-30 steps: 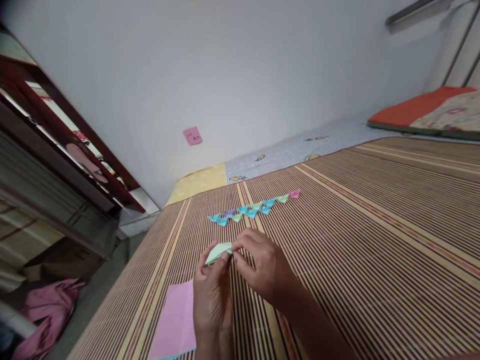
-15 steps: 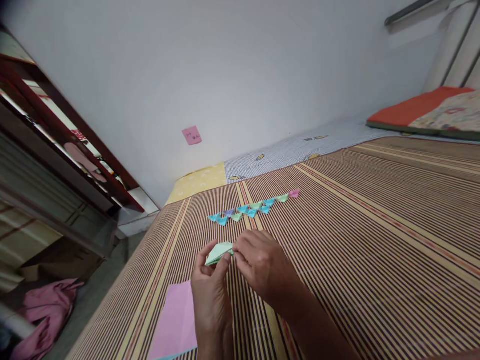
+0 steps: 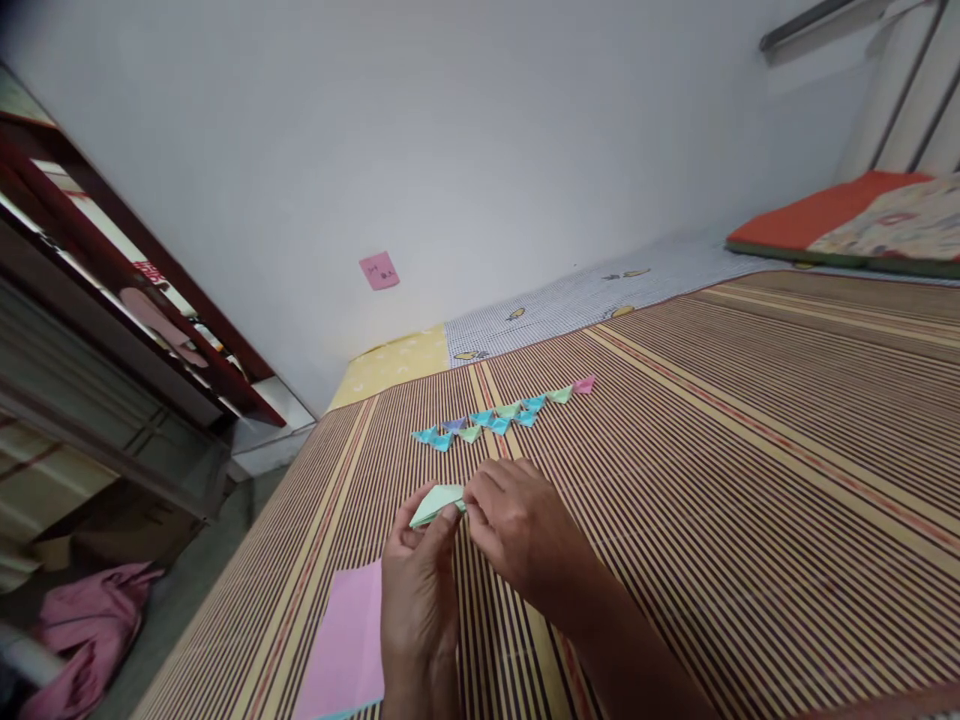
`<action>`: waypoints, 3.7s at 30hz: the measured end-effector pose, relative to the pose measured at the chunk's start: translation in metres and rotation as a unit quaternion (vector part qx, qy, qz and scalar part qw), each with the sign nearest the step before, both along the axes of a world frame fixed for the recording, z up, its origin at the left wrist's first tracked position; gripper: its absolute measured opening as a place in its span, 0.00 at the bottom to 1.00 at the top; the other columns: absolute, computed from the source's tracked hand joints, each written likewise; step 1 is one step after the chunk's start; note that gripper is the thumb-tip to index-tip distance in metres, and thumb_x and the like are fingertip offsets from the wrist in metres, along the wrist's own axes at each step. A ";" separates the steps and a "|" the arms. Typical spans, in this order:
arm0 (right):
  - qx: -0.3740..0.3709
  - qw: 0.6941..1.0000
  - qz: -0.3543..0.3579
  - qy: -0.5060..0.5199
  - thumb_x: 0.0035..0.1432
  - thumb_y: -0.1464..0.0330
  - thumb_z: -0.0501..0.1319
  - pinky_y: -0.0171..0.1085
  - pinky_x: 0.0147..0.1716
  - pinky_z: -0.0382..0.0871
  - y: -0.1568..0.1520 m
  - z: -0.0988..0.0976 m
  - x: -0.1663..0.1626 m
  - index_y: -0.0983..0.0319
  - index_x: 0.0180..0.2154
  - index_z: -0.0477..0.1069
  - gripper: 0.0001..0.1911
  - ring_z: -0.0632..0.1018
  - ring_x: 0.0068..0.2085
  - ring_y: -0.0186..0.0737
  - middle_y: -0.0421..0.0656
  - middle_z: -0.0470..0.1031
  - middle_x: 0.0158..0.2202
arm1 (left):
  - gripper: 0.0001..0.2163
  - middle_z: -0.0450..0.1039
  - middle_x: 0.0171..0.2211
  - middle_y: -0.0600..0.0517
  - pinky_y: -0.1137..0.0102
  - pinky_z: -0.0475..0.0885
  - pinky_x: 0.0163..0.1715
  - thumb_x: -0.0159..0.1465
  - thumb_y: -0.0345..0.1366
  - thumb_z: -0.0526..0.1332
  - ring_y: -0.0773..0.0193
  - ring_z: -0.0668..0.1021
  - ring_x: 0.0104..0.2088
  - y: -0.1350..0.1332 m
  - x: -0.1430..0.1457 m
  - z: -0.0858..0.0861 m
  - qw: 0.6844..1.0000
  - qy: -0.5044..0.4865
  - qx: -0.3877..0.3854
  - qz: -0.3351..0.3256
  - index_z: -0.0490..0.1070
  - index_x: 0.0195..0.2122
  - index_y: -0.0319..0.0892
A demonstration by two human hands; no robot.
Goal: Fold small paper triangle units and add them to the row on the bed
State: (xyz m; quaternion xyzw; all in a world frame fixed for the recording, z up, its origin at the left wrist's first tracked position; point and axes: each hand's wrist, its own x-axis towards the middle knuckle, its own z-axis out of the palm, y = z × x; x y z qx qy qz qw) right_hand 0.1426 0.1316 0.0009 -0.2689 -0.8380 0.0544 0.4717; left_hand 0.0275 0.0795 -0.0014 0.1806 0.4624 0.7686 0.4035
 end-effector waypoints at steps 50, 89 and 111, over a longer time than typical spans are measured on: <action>-0.178 0.974 0.113 0.089 0.63 0.76 0.56 0.41 0.42 0.70 0.000 0.007 0.014 0.59 0.39 0.73 0.09 0.77 0.41 0.41 0.42 0.76 0.38 | 0.16 0.77 0.34 0.49 0.77 0.74 0.27 0.51 0.21 0.72 0.67 0.79 0.30 -0.002 -0.008 0.007 0.985 -0.141 0.042 -0.093 0.78 0.42 0.37; -0.449 0.837 0.222 0.219 0.64 0.63 0.61 0.32 0.26 0.63 0.006 0.003 0.012 0.63 0.34 0.72 0.10 0.70 0.26 0.32 0.37 0.70 0.27 | 0.18 0.77 0.41 0.51 0.73 0.73 0.37 0.58 0.37 0.71 0.65 0.79 0.37 -0.007 -0.004 0.009 0.985 0.135 0.017 -0.108 0.72 0.49 0.44; -0.407 0.878 0.145 0.204 0.65 0.61 0.61 0.34 0.32 0.70 -0.001 0.011 0.017 0.60 0.45 0.71 0.11 0.76 0.32 0.37 0.39 0.74 0.31 | 0.24 0.78 0.54 0.48 0.70 0.74 0.47 0.60 0.37 0.69 0.59 0.80 0.49 -0.014 -0.007 0.014 0.958 0.253 -0.014 -0.135 0.72 0.58 0.48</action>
